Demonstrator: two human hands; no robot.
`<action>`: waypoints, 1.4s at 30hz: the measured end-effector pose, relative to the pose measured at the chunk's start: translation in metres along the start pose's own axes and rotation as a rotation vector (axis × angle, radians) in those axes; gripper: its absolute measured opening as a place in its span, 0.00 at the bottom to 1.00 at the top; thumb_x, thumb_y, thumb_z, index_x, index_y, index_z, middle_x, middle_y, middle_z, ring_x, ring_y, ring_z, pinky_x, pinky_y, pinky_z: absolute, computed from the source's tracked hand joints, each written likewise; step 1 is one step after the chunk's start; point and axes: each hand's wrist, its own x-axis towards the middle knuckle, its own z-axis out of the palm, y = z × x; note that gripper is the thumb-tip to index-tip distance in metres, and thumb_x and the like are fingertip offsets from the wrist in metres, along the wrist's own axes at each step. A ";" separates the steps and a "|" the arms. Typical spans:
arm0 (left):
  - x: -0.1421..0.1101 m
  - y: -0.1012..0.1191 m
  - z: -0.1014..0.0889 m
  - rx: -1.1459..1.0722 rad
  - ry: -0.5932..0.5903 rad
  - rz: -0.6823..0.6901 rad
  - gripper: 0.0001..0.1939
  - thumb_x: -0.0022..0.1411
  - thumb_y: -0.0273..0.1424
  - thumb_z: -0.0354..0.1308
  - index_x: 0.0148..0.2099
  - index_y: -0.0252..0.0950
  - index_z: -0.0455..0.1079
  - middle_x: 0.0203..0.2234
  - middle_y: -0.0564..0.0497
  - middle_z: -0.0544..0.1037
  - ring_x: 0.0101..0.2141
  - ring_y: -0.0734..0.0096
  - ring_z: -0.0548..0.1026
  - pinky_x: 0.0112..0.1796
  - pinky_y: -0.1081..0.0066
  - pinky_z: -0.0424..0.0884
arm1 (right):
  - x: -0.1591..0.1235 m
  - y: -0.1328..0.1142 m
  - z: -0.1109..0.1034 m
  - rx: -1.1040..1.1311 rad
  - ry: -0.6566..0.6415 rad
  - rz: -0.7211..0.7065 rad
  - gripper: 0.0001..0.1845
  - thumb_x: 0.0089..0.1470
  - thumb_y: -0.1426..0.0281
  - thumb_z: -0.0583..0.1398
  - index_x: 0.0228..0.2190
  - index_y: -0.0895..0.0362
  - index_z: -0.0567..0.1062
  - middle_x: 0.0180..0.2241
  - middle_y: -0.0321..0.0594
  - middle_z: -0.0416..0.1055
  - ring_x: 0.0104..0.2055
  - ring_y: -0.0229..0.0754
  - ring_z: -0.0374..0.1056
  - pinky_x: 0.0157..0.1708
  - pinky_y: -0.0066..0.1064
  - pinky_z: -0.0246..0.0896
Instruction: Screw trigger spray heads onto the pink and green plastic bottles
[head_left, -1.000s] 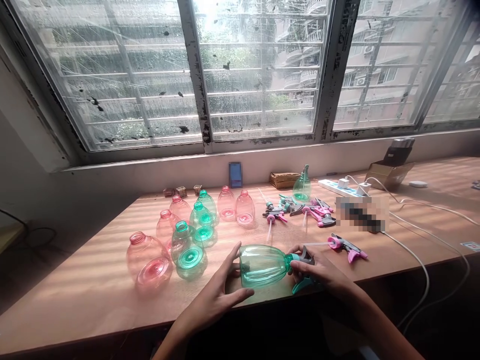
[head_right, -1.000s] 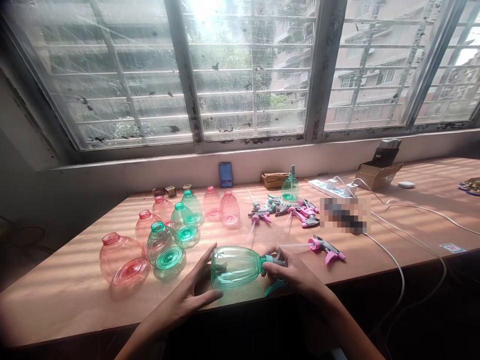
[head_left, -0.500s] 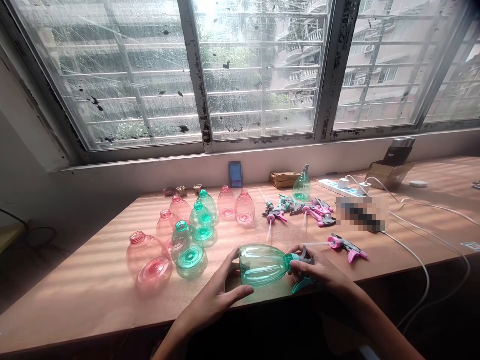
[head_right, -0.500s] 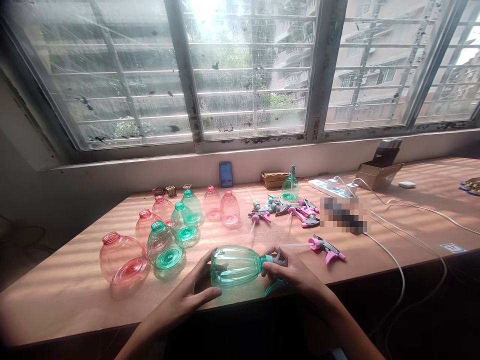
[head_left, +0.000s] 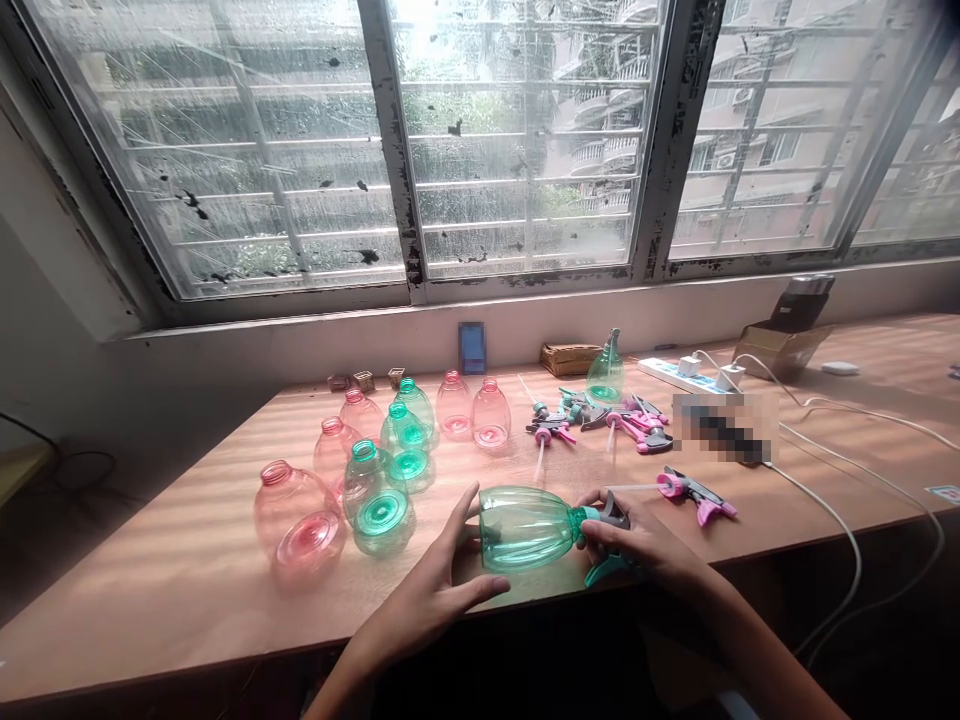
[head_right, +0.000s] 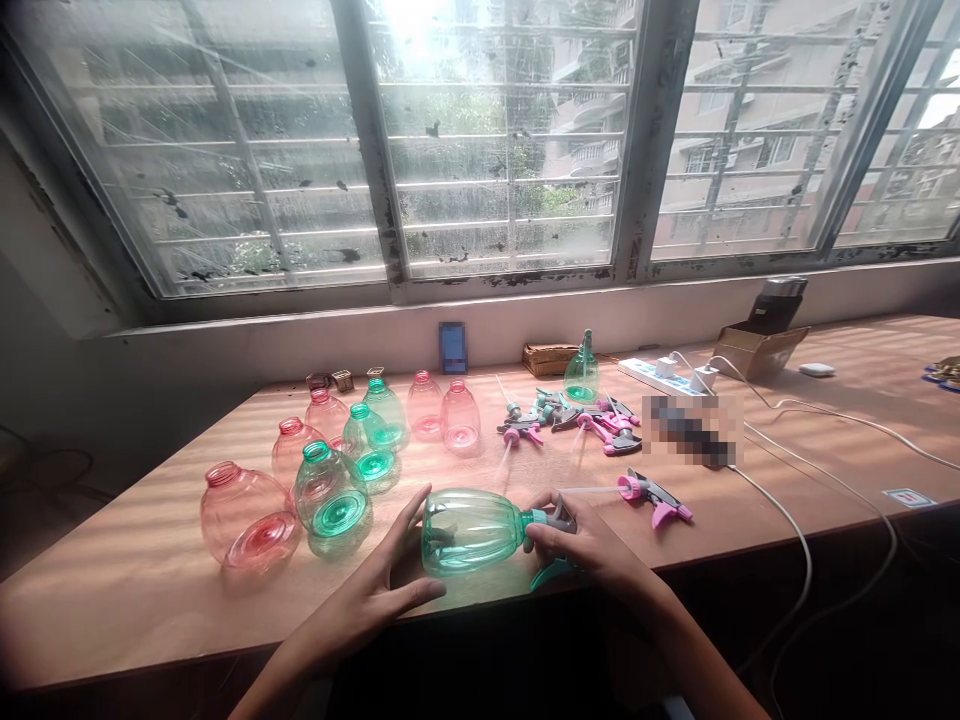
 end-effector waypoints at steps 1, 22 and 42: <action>0.000 -0.001 0.000 0.002 0.005 -0.003 0.50 0.62 0.37 0.67 0.75 0.48 0.39 0.73 0.46 0.50 0.70 0.47 0.53 0.68 0.47 0.50 | 0.000 0.000 0.000 -0.004 0.001 -0.001 0.22 0.54 0.55 0.70 0.41 0.56 0.72 0.26 0.33 0.74 0.29 0.42 0.69 0.31 0.33 0.62; 0.001 0.001 0.001 -0.002 0.003 -0.013 0.50 0.61 0.36 0.67 0.75 0.45 0.40 0.73 0.46 0.49 0.70 0.47 0.52 0.68 0.49 0.50 | 0.001 -0.001 0.000 -0.014 -0.008 -0.022 0.20 0.55 0.57 0.69 0.40 0.57 0.72 0.25 0.33 0.75 0.28 0.40 0.68 0.31 0.31 0.60; 0.001 -0.002 -0.001 0.035 -0.028 -0.048 0.47 0.63 0.39 0.65 0.75 0.41 0.43 0.69 0.43 0.59 0.70 0.50 0.50 0.68 0.51 0.49 | 0.001 0.003 -0.003 -0.002 -0.021 -0.023 0.20 0.57 0.58 0.69 0.43 0.58 0.72 0.26 0.33 0.74 0.30 0.40 0.68 0.32 0.32 0.61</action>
